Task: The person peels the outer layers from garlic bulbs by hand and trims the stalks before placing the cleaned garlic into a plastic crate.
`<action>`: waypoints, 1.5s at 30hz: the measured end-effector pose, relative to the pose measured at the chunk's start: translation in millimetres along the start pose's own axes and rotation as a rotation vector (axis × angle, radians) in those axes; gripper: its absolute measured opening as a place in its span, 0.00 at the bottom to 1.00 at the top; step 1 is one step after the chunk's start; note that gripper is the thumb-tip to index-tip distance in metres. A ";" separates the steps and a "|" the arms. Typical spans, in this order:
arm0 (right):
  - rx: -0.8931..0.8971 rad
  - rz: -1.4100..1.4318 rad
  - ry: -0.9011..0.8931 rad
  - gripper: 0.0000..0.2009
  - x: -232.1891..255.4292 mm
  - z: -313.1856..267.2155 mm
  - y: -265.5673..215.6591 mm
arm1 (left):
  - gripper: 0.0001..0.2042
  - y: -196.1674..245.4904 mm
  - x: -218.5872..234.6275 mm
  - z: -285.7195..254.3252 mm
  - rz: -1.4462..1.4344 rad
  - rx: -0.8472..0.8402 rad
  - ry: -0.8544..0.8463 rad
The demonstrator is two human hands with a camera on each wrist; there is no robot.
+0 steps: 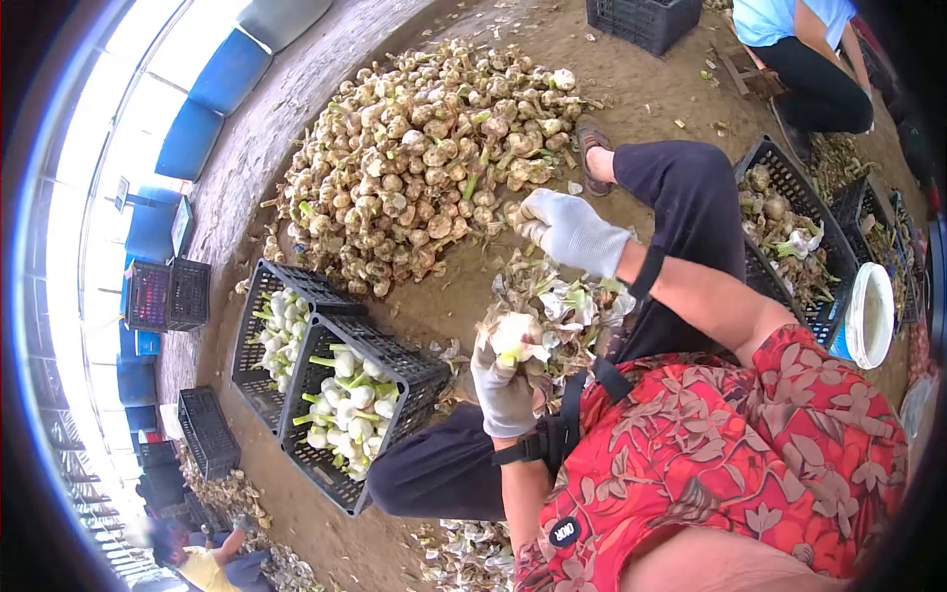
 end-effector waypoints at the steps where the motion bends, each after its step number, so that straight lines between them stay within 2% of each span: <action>1: -0.003 0.194 -0.155 0.11 -8.3 -2.5 -1.2 | 0.25 -3.5 4.3 3.0 -0.029 0.005 -0.007; 2: -0.006 0.388 -0.312 0.14 -10.9 -8.9 -13.3 | 0.25 -9.4 13.3 8.0 -0.059 0.009 -0.012; 3: 0.056 0.357 -0.389 0.16 -14.3 -20.6 -28.2 | 0.24 -10.4 12.8 12.4 -0.088 0.011 -0.019; 4: 0.122 0.325 -0.465 0.18 -19.5 -35.9 -44.8 | 0.23 -10.4 15.5 13.4 -0.080 -0.021 0.049; 5: 0.219 0.176 -0.374 0.20 -15.1 -49.0 -62.0 | 0.23 -8.9 7.4 11.8 -0.071 -0.054 0.117; 6: 0.096 0.163 -0.370 0.19 -13.6 -57.0 -69.7 | 0.22 -6.8 6.4 9.3 -0.061 -0.083 0.186; 7: 0.086 0.203 -0.294 0.17 -15.5 -62.2 -71.6 | 0.19 -10.1 7.3 14.2 -0.053 -0.108 0.037; 10: 0.085 0.272 -0.153 0.13 -25.9 -63.3 -58.9 | 0.23 0.4 0.3 11.0 0.204 -0.220 0.120; 11: 0.090 0.285 -0.120 0.12 -28.8 -63.0 -55.0 | 0.28 6.2 -1.8 9.8 0.251 -0.306 0.158; 14: -0.031 0.348 -0.201 0.09 -42.5 -55.0 -36.6 | 0.31 11.1 2.0 10.3 0.330 -0.315 0.103; 15: -0.009 0.383 -0.216 0.10 -40.7 -51.4 -37.6 | 0.35 7.1 3.3 11.2 0.302 -0.217 0.030; 19: -0.161 0.350 -0.399 0.10 -45.4 -44.0 -28.1 | 0.38 7.1 15.0 9.5 0.260 -0.169 0.045; 22: -0.160 0.320 -0.465 0.10 -43.3 -42.1 -32.2 | 0.38 10.1 9.2 7.9 0.326 -0.076 0.018; 25: 0.121 0.099 -0.313 0.10 -33.5 -45.3 -58.8 | 0.37 7.2 9.4 8.8 0.313 -0.010 -0.074; 26: 0.122 0.107 -0.292 0.09 -32.9 -46.7 -59.6 | 0.37 4.3 7.1 8.7 0.296 0.015 -0.116; 28: 0.127 0.123 -0.250 0.09 -34.2 -48.9 -57.7 | 0.37 6.4 4.9 9.8 0.275 -0.047 -0.086; 30: -0.107 0.282 -0.309 0.08 -47.4 -45.3 -34.1 | 0.37 8.9 4.6 10.9 0.294 -0.091 -0.062; 31: -0.234 0.332 -0.357 0.08 -54.6 -45.3 -22.8 | 0.37 6.9 8.8 9.9 0.339 -0.047 -0.032; 32: -0.363 0.382 -0.405 0.08 -60.1 -47.1 -12.7 | 0.36 5.8 8.3 9.8 0.365 -0.061 -0.052; 33: -0.376 0.387 -0.402 0.08 -63.0 -47.5 -7.3 | 0.36 3.2 9.5 9.6 0.391 -0.074 -0.071; 35: -0.641 0.559 -0.399 0.08 -73.3 -49.6 22.7 | 0.34 -2.4 -4.7 4.2 0.540 -0.049 -0.077; 36: -0.771 0.646 -0.394 0.08 -81.3 -52.3 38.1 | 0.32 -9.2 -17.5 2.3 0.619 -0.040 -0.166; 37: -0.646 0.459 -0.360 0.08 -84.4 -45.3 42.6 | 0.32 -19.2 -15.2 0.3 0.600 -0.004 -0.180; 39: -0.604 0.468 -0.319 0.08 -90.9 -45.3 51.4 | 0.32 -25.1 -11.6 4.3 0.543 -0.003 -0.190; 40: -0.584 0.470 -0.297 0.08 -87.8 -45.7 54.0 | 0.32 -21.0 -9.5 1.8 0.467 -0.010 -0.112; 41: -0.405 0.100 -0.198 0.09 -69.9 -35.1 50.2 | 0.32 -17.6 -10.0 -0.4 0.426 0.012 -0.110; 44: -0.219 -0.453 -0.339 0.17 -79.9 -31.9 73.1 | 0.31 -8.7 -10.6 -1.5 0.309 -0.037 -0.083; 45: -0.202 -0.373 -0.337 0.19 -77.5 -35.9 73.6 | 0.31 -5.3 -9.8 -0.3 0.266 -0.070 -0.071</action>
Point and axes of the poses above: each hand's wrist, its own z-axis towards the middle knuckle, its own x-axis out of the back of the hand, y = z × x, the point moved 9 cm from there along z, towards the middle knuckle, and after that the axes turned 10 degrees about -x, right-handed, at the moved point
